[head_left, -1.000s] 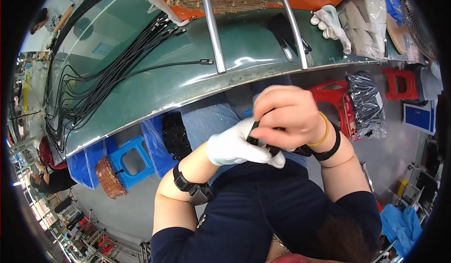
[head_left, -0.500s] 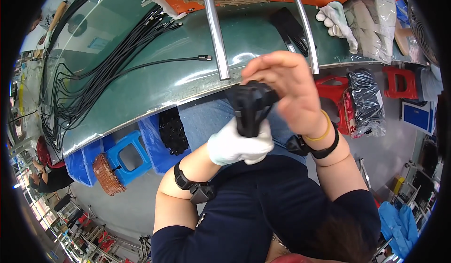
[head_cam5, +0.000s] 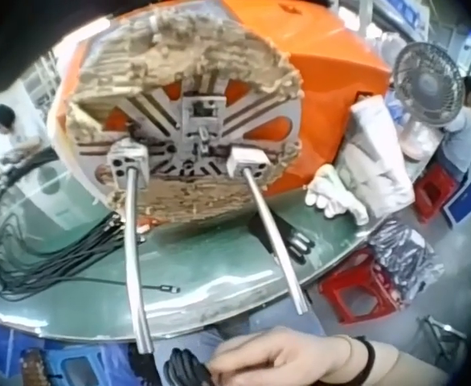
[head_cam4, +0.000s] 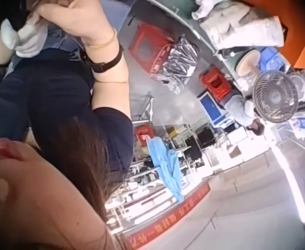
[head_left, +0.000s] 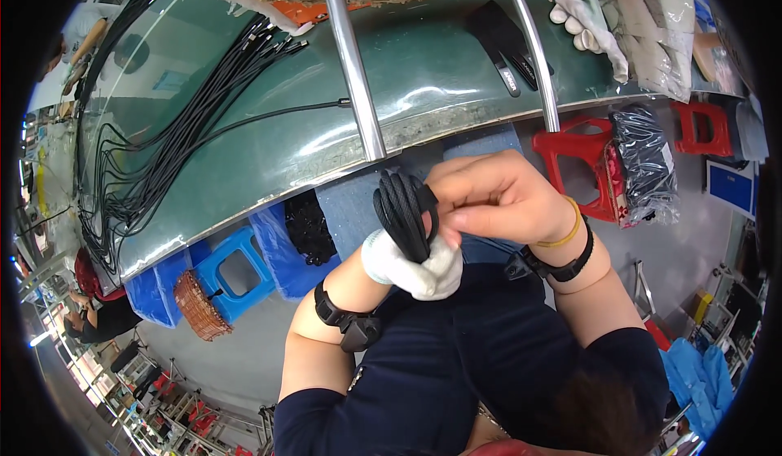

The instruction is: The person picks up a cable, winds it around the metal rods of a machine, and activates the machine to coil it. They then remove the coiled cable, wrap a strap around it by hand, and set the bundled cable down.

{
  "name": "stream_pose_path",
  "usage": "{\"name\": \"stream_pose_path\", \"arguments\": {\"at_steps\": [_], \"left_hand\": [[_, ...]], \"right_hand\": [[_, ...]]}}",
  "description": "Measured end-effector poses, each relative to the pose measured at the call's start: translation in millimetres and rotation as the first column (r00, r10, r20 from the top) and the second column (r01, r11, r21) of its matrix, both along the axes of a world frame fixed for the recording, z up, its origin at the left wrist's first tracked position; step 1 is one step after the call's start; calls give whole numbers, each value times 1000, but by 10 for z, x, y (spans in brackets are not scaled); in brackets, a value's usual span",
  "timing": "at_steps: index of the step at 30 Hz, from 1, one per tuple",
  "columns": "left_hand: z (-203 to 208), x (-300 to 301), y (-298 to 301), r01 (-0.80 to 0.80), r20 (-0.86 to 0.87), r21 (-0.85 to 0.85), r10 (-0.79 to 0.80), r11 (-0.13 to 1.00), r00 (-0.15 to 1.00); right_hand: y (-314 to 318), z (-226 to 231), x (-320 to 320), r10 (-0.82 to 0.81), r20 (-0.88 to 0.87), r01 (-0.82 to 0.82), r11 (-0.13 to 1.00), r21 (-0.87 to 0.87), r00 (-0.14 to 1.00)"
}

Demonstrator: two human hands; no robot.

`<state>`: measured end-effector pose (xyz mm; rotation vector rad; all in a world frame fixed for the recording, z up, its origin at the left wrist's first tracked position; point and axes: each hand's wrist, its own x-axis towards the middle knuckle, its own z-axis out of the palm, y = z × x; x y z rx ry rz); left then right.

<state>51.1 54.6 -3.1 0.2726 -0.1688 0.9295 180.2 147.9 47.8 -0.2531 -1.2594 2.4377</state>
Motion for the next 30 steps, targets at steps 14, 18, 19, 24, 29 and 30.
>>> {"name": "stream_pose_path", "arguments": {"at_steps": [14,18,19,24,29,30], "left_hand": [[244,-226,-46,-129,-580,-47,78,991,811],[462,-282,-10,-279,-935,235,295,931,196],[451,-293,-2,-225,-944,243,283,944,168],[387,-348,20,-3,-954,300,300,954,14],[258,-351,-32,230,-830,429,482,873,-282],[258,-344,-28,230,-830,430,482,873,-281]], "right_hand": [[120,-115,-80,-241,-86,246,790,562,967],[161,-81,-16,-226,25,164,773,613,974],[172,-71,5,-213,105,100,769,632,971],[210,-35,41,-164,87,-4,452,892,983],[100,165,18,-216,125,-98,131,987,968],[84,167,21,-228,136,-118,90,989,964]]}}
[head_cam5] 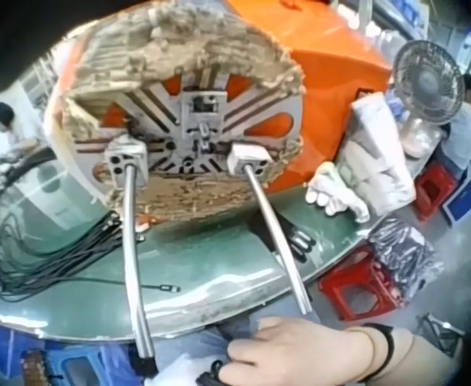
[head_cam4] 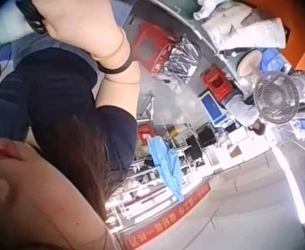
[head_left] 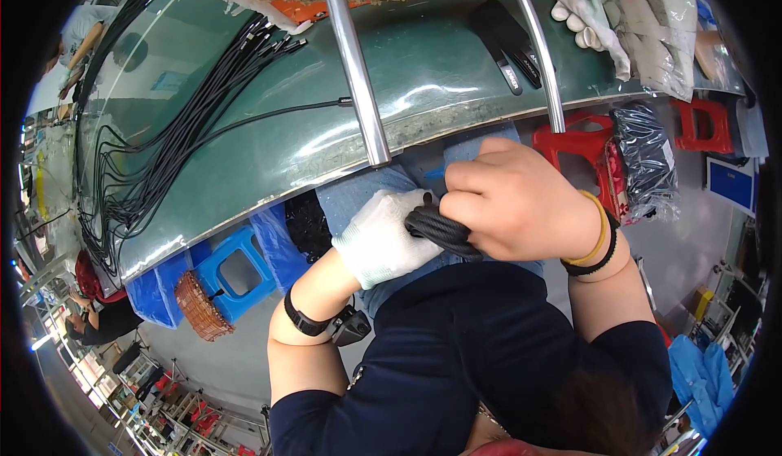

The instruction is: The person picks up a cable, winds it around the metal rods of a machine, and activates the machine to coil it. They then remove the coiled cable, wrap a strap around it by hand, and set the bundled cable down.

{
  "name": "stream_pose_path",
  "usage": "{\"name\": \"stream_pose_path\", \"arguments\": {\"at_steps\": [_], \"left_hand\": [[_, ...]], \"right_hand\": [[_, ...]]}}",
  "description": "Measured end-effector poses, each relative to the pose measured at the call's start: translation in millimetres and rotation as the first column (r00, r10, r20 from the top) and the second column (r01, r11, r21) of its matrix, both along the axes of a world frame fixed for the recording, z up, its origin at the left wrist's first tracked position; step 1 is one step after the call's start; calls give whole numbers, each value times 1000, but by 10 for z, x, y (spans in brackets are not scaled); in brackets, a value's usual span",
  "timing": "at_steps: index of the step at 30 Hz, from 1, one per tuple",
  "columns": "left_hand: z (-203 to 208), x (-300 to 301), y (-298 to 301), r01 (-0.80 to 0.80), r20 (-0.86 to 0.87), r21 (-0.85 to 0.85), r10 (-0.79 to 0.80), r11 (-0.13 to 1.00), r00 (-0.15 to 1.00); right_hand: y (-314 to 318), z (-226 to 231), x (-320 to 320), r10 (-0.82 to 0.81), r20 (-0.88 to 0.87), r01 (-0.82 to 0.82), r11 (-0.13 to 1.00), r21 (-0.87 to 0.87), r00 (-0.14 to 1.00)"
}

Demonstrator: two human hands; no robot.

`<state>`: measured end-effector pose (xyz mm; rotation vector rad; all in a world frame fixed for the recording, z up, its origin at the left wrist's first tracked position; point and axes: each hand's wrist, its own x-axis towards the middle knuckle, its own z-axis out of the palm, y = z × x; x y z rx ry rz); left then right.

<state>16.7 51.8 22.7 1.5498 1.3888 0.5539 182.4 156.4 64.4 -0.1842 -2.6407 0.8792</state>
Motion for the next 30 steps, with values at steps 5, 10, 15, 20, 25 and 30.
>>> {"name": "stream_pose_path", "arguments": {"at_steps": [5,10,15,20,25,30], "left_hand": [[25,-10,-20,-24,-287,163,71,986,955],[58,-176,-43,-112,-334,219,182,969,925],[159,-136,-54,-237,408,-281,339,930,848],[-58,-159,-203,-8,739,-405,332,914,586],[-71,-80,-188,-10,746,-380,312,925,588],[-51,-24,-189,-104,714,-456,433,884,550]], "right_hand": [[-106,49,1,14,155,-41,984,175,988],[12,72,89,-95,140,55,963,263,986],[67,9,75,-139,-151,73,923,-377,979],[40,49,94,-281,45,191,518,-834,959],[-8,-133,-13,-422,-272,202,788,-582,865],[131,-128,-22,-182,-396,210,977,28,900]]}}
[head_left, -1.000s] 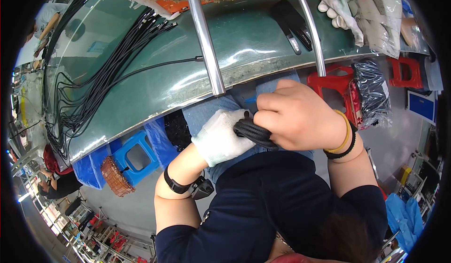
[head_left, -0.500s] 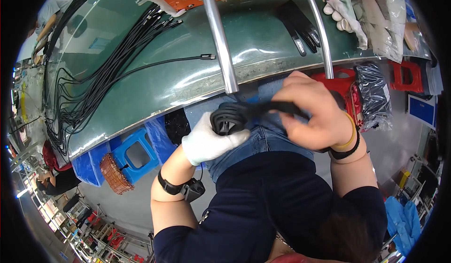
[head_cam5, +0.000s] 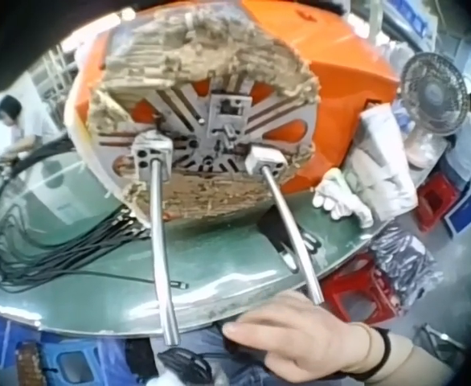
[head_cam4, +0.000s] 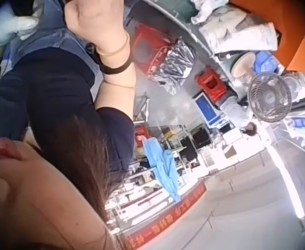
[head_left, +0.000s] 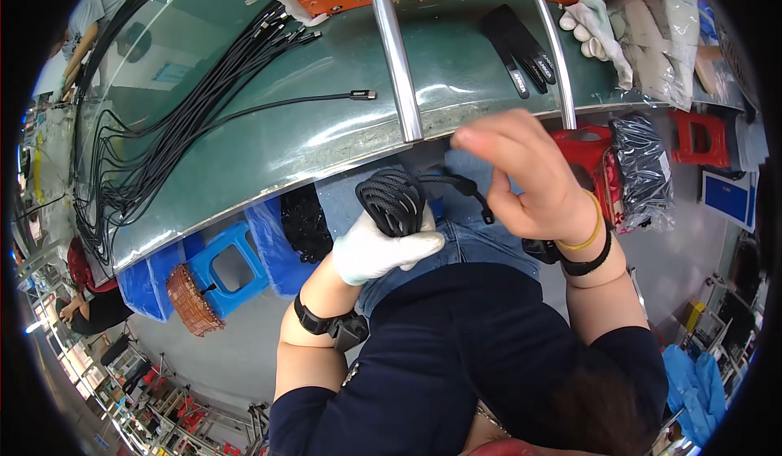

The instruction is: The person picks up a cable, winds it around the metal rods of a machine, and activates the machine to coil it. They then remove the coiled cable, wrap a strap around it by hand, and set the bundled cable down.

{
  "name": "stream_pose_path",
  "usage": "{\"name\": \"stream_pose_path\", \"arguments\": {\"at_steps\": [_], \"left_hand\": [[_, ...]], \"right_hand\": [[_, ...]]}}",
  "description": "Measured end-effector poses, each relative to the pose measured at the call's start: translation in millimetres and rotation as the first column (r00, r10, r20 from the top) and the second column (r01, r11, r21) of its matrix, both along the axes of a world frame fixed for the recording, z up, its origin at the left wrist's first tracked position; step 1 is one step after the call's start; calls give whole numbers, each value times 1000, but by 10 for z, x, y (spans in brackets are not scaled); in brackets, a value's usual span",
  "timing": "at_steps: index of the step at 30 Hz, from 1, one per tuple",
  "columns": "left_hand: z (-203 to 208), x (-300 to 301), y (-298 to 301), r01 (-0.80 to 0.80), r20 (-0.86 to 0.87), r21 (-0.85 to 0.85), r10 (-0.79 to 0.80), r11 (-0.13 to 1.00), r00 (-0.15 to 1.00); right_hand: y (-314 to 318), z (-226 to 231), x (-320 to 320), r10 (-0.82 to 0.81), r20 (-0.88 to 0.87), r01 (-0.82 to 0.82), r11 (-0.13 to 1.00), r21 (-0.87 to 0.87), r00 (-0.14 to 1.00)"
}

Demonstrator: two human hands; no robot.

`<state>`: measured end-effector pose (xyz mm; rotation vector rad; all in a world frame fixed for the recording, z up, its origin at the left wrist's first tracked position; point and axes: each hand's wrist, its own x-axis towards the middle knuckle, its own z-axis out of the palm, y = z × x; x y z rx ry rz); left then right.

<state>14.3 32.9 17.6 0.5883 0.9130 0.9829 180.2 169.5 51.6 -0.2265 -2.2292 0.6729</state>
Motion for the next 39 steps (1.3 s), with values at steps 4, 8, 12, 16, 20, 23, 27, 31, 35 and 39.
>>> {"name": "stream_pose_path", "arguments": {"at_steps": [4,8,12,16,20,23,27,31,35,39], "left_hand": [[103,142,43,-96,-21,-98,95,991,995],[111,141,90,-118,32,-125,123,985,992],[109,163,116,-78,-7,-48,78,996,997],[-9,168,84,-35,80,60,30,998,996],[-151,168,50,-25,340,20,16,999,940],[-198,164,49,-13,463,-19,20,1000,886],[-154,135,73,-18,413,-19,24,1000,910],[-75,137,98,-7,155,-10,9,1000,988],[-69,137,99,60,141,-32,-55,998,988],[-78,87,55,91,362,-69,-60,993,930]], "right_hand": [[-174,-135,-12,58,134,-50,997,-59,989],[-276,-279,-79,-34,-55,17,956,-294,998],[-256,-277,-41,-12,12,14,974,-225,1000],[-205,-243,-68,27,48,-18,982,-190,998],[-279,-257,-81,126,-285,-309,498,-810,950],[-277,-224,-46,171,-323,-349,149,-925,931],[-148,-94,3,266,21,-140,570,-809,964],[-161,-37,52,324,131,-119,648,-752,937],[-100,-44,80,367,153,-167,704,-690,918],[-13,-4,121,429,70,-239,623,-745,901]]}}
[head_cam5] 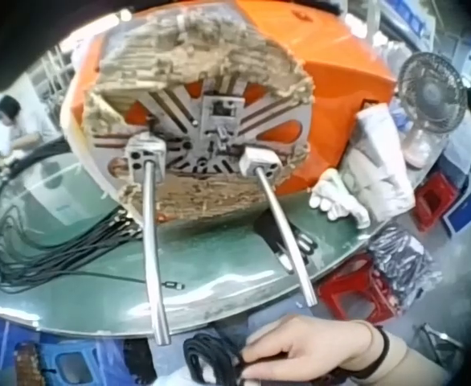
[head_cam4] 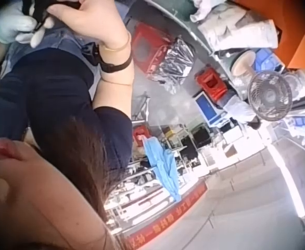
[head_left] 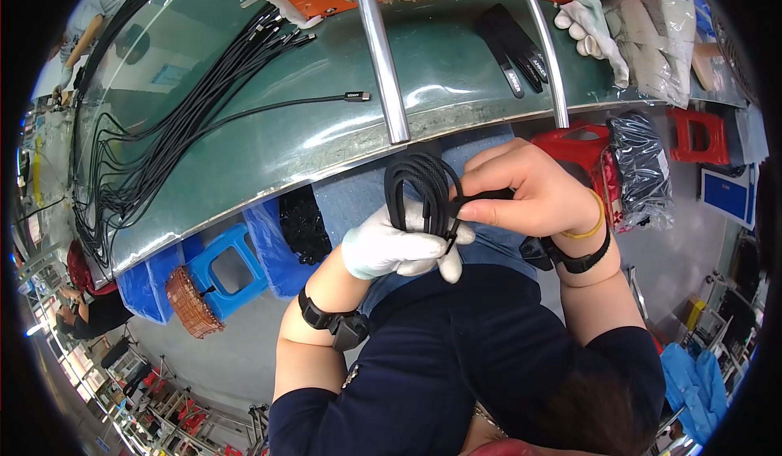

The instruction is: The person picks up a cable, winds it around the metal rods of a machine, and activates the machine to coil it. They then remove the coiled cable, wrap a strap around it by hand, and set the bundled cable down.

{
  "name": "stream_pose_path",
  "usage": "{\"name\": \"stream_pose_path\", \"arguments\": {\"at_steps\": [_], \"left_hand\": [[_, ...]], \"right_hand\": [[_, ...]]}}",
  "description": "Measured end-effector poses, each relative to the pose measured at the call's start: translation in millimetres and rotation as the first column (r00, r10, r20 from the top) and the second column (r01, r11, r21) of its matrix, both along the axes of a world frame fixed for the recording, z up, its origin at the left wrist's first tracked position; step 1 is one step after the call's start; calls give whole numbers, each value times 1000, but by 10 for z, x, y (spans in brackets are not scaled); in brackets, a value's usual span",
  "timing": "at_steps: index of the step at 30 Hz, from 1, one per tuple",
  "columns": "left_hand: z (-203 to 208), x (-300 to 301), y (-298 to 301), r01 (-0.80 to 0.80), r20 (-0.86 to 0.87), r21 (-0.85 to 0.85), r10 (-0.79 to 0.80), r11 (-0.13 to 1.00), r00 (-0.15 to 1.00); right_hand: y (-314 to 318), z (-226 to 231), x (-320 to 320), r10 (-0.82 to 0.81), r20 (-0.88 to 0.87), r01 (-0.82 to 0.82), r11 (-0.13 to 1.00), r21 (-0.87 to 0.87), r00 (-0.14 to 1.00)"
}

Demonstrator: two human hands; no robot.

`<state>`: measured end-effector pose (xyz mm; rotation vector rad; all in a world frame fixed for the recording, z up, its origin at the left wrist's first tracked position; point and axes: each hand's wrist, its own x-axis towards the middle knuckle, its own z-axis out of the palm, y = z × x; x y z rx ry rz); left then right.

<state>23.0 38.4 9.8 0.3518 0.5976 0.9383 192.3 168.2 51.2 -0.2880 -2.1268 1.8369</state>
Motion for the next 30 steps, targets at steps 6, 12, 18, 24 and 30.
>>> {"name": "stream_pose_path", "arguments": {"at_steps": [6,12,18,24,30], "left_hand": [[-52,-93,10,88,237,11,-88,996,968],[-190,-77,43,159,-206,198,-118,967,972],[39,50,83,57,-268,168,-10,984,963],[-150,-116,-19,49,122,123,-64,991,990],[185,-96,64,604,-496,196,-453,773,741]], "right_hand": [[9,91,-13,-33,93,26,996,84,995],[-68,42,-57,-4,111,2,1000,23,994],[-99,-2,-109,4,20,-4,1000,14,1000],[-20,134,-59,170,243,-91,948,-305,955],[197,-98,-20,368,225,-393,917,75,902]]}}
